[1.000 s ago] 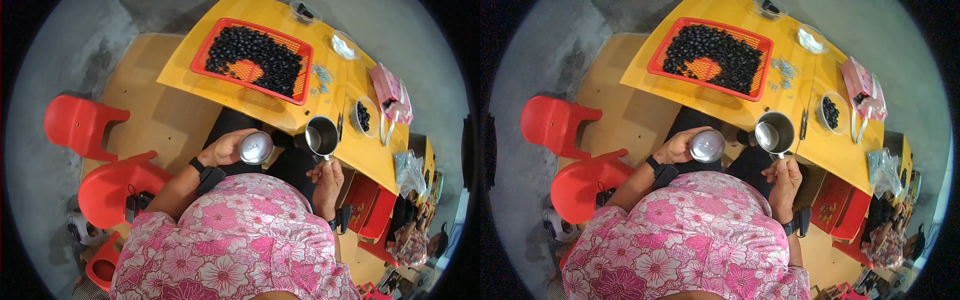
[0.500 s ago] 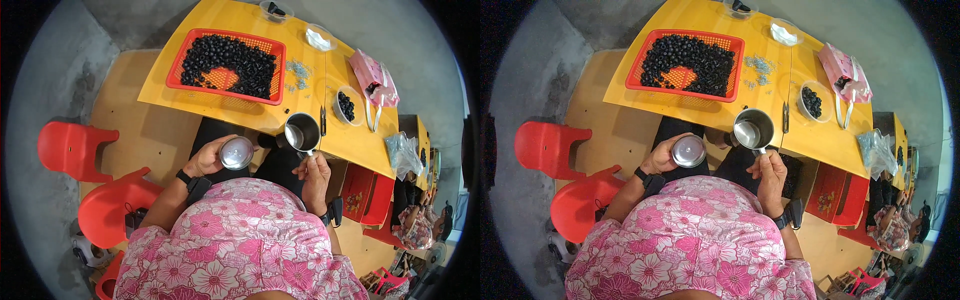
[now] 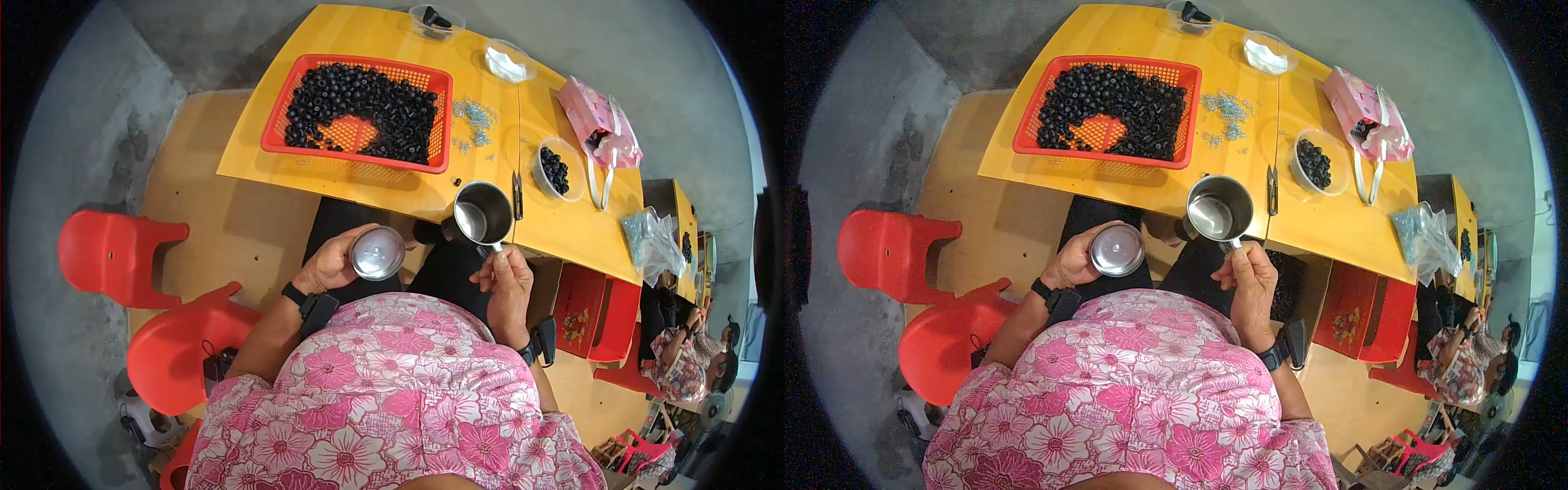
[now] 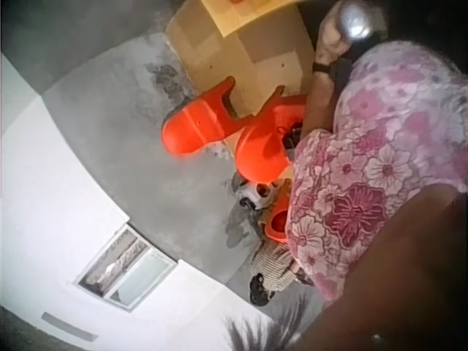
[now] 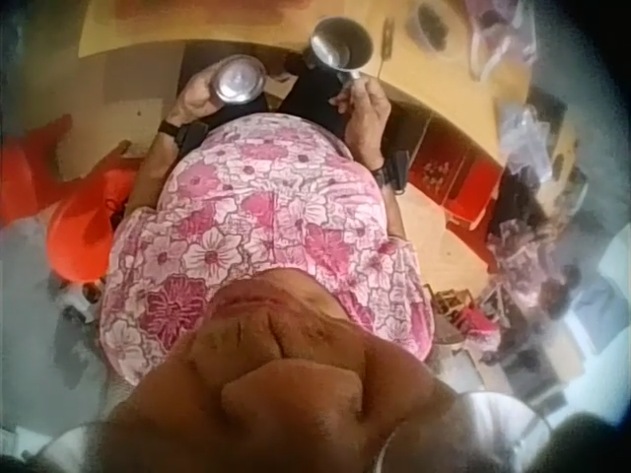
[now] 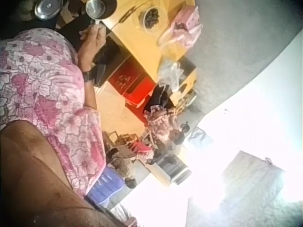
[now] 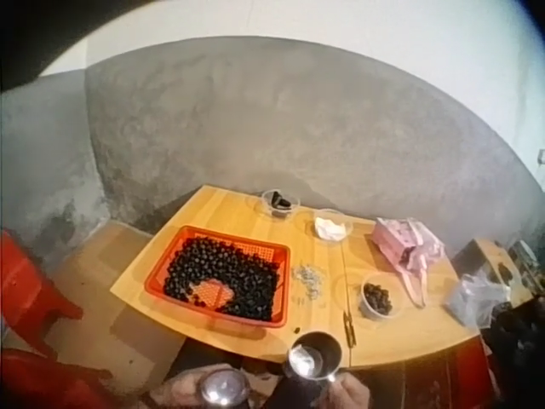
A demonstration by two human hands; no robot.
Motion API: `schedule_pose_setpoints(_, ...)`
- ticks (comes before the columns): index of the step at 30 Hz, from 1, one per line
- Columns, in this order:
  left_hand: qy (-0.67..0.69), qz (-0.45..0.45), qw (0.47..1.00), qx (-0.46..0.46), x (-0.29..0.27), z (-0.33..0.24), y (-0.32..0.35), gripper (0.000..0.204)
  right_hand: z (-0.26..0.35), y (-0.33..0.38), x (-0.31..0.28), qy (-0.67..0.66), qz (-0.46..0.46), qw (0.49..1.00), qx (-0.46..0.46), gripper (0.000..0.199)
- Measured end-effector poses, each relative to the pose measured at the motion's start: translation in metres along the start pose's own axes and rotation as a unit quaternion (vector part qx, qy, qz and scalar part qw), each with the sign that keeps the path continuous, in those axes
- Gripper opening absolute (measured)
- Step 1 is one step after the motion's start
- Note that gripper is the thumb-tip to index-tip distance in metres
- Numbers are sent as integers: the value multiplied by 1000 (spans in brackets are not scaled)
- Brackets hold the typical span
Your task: The person sorts small black plastic components by hand, placing them into a sorting tray.
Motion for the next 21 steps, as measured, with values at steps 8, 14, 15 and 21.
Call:
schedule_pose_setpoints(8,23,-38,999,6,-20,5,-1,39,3,-1,2,-5,-10,1000,-8,25)
schedule_pose_setpoints(14,61,-33,998,5,-32,6,2,39,1,0,1,-5,3,1000,-4,24)
schedule_pose_setpoints(15,60,-38,997,13,-34,6,3,39,1,0,1,-8,4,1000,-5,24)
schedule_pose_setpoints(21,103,-15,995,-2,-39,4,3,39,2,-1,2,-11,-1,1000,-13,24)
Point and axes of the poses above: each hand's wrist, its own y-axis away from the middle knuckle, its own x-axis out of the palm, z = x × y, the point moved 4 cm from there along -y, towards the middle knuckle, and after that the axes turned 8 degrees about y, right-handed, at the moved point
